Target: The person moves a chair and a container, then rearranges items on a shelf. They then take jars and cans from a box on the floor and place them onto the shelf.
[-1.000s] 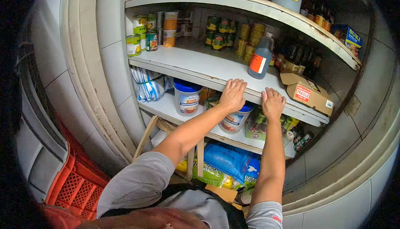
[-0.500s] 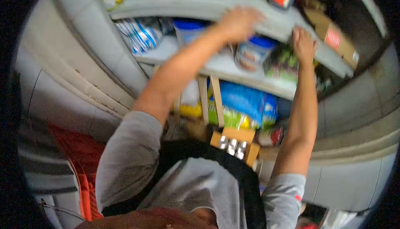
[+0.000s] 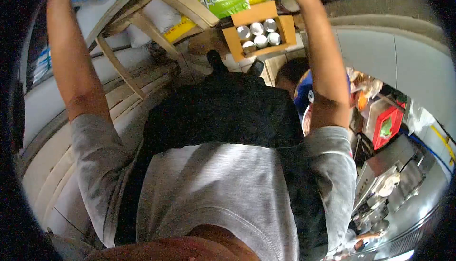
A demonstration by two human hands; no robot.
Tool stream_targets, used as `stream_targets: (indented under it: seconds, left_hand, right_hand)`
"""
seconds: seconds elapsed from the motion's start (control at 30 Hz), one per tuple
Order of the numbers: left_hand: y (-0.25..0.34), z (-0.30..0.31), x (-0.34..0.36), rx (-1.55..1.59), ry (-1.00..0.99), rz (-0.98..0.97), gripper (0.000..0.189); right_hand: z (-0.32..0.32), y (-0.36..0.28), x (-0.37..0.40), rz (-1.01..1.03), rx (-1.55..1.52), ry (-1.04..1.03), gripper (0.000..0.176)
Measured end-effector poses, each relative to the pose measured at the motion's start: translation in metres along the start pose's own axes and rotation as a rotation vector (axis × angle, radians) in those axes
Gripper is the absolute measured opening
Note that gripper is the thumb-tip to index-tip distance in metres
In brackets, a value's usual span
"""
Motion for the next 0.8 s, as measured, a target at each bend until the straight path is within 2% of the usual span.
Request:
stream_targets:
  seconds: [0.03, 0.1, 0.13, 0.17, 0.2, 0.23, 0.3, 0.33, 0.37, 0.4, 0.47, 0.5, 0.57, 0.6, 0.67, 0.73, 0.77, 0.8]
  left_hand:
    - [-0.006, -0.010, 0.001, 0.030, -0.015, 0.027, 0.055]
    - [0.001, -0.030, 0.013, 0.094, 0.301, -0.035, 0.048]
    - [0.025, -0.017, 0.032, 0.176, 0.325, -0.096, 0.047]
    - [0.051, -0.007, 0.051, 0.292, 0.308, -0.148, 0.046]
    - [0.078, 0.003, 0.079, 0.422, 0.248, -0.197, 0.046]
    - [0.110, 0.009, 0.116, 0.581, 0.105, -0.237, 0.045]
    - [0.176, 0.002, 0.198, 0.839, -0.368, -0.292, 0.044]
    - [0.206, -0.007, 0.238, 0.909, -0.610, -0.309, 0.043]
    - [0.232, -0.020, 0.276, 0.949, -0.846, -0.302, 0.043]
    - [0.252, -0.040, 0.314, 0.998, -1.054, -0.222, 0.039]
    - [0.271, -0.099, 0.407, 0.996, -1.290, -0.102, 0.039]
    - [0.274, -0.135, 0.451, 0.982, -1.303, -0.101, 0.038]
    - [0.286, -0.199, 0.520, 0.968, -1.331, -0.102, 0.037]
    - [0.294, -0.232, 0.545, 0.849, -1.353, -0.066, 0.037]
    - [0.309, -0.292, 0.582, 0.735, -1.390, -0.032, 0.037]
    - [0.326, -0.353, 0.615, 0.553, -1.427, -0.167, 0.040]
    - [0.335, -0.382, 0.633, 0.556, -1.440, -0.173, 0.040]
    - [0.343, -0.409, 0.648, 0.454, -1.350, -0.232, 0.037]
  right_hand:
    - [-0.030, 0.043, 0.043, -0.246, -0.023, -0.059, 0.047]
    - [-0.078, 0.095, 0.141, -0.375, -0.004, -0.147, 0.052]
    - [-0.105, 0.115, 0.187, -0.534, -0.210, -0.365, 0.044]
    - [-0.101, 0.101, 0.207, -0.655, -0.017, -0.689, 0.037]
    - [-0.118, 0.105, 0.249, -0.686, -0.069, -0.871, 0.037]
    - [-0.179, 0.144, 0.335, -0.572, -0.281, -0.843, 0.037]
    - [-0.147, 0.090, 0.339, -0.605, -0.297, -1.021, 0.037]
    - [-0.166, 0.090, 0.366, -0.564, -0.231, -1.042, 0.043]
    - [-0.179, 0.091, 0.392, -0.626, -0.412, -1.110, 0.049]
    - [-0.182, 0.084, 0.394, -0.616, -0.356, -1.171, 0.045]
    - [-0.202, 0.086, 0.407, -0.621, -0.396, -1.156, 0.038]
    - [-0.216, 0.089, 0.409, -0.629, -0.398, -1.155, 0.038]
    - [-0.244, 0.101, 0.413, -0.633, -0.239, -1.014, 0.032]
    - [-0.264, 0.110, 0.415, -0.643, -0.242, -1.013, 0.032]
    - [-0.303, 0.127, 0.428, -0.392, -0.075, -0.869, 0.027]
    - [-0.340, 0.142, 0.446, -0.343, -0.063, -0.811, 0.026]
    - [-0.346, 0.146, 0.439, -0.408, -0.096, -1.043, 0.023]
    - [-0.356, 0.151, 0.443, -0.469, -0.134, -1.274, 0.021]
Point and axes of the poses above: each hand's wrist, its own x-axis away from the middle knuckle, its own z-axis out of the back of the hand, y = z × x, the point moved 3 cm from there along -x, towards the middle knuckle, and after that the axes turned 5 degrees about z, right-handed, at the moved point
